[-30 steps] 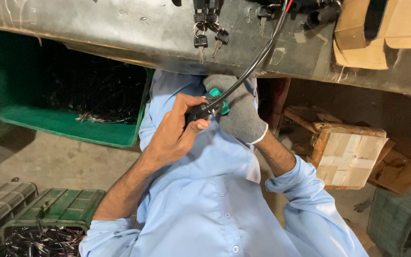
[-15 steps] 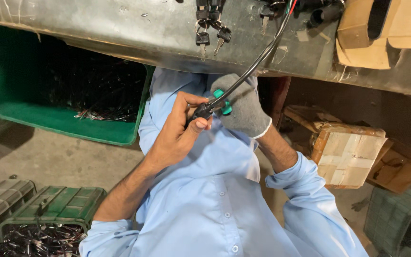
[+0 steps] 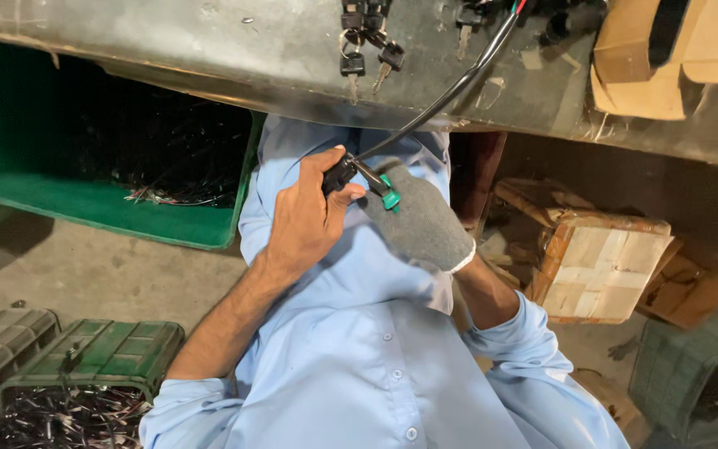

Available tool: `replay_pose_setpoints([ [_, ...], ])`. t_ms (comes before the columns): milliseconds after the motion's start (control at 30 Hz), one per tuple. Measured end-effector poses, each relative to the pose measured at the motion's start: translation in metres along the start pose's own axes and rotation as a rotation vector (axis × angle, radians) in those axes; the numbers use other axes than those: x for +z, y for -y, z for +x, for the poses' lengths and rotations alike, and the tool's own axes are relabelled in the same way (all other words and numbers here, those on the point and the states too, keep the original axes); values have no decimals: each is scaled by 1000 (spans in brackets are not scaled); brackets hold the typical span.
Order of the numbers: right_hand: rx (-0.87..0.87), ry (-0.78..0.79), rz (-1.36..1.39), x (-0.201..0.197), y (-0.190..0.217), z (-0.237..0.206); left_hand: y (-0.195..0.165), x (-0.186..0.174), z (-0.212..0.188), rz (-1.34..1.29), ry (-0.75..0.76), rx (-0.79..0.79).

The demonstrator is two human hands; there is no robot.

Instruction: The person sits at a workbench assembling electrical connectors onto cable ends. They strip insulation from the wire ends, insert the wires into black connector housings, and use pliers to crimp and secure the terminals, adding finished connectors to a pile on the bench.

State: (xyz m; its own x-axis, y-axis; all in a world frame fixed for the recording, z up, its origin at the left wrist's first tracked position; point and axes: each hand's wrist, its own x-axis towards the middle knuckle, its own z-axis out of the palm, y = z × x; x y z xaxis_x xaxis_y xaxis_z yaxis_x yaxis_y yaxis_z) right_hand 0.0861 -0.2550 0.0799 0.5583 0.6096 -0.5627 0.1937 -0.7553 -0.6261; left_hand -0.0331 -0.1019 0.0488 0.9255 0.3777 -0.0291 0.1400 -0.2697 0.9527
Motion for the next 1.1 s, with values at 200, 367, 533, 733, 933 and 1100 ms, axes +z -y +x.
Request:
replay_pose_setpoints([
  [200,-101,-32,45,6,-7,-3,14,3,2,118,-55,125],
  [367,-83,-49,72,8,-3,-9,14,2,6,253,-78,224],
  [533,37,-12,112,9,6,-2,11,-3,13,387,-66,261],
  [733,-194,-114,84,6,14,-4,18,-10,23,577,-77,397],
  [933,25,-109,113,15,11,3,16,-13,30,680,-95,516],
  [1100,-187,-136,238,27,-1,27,4,-22,35,550,60,295],
])
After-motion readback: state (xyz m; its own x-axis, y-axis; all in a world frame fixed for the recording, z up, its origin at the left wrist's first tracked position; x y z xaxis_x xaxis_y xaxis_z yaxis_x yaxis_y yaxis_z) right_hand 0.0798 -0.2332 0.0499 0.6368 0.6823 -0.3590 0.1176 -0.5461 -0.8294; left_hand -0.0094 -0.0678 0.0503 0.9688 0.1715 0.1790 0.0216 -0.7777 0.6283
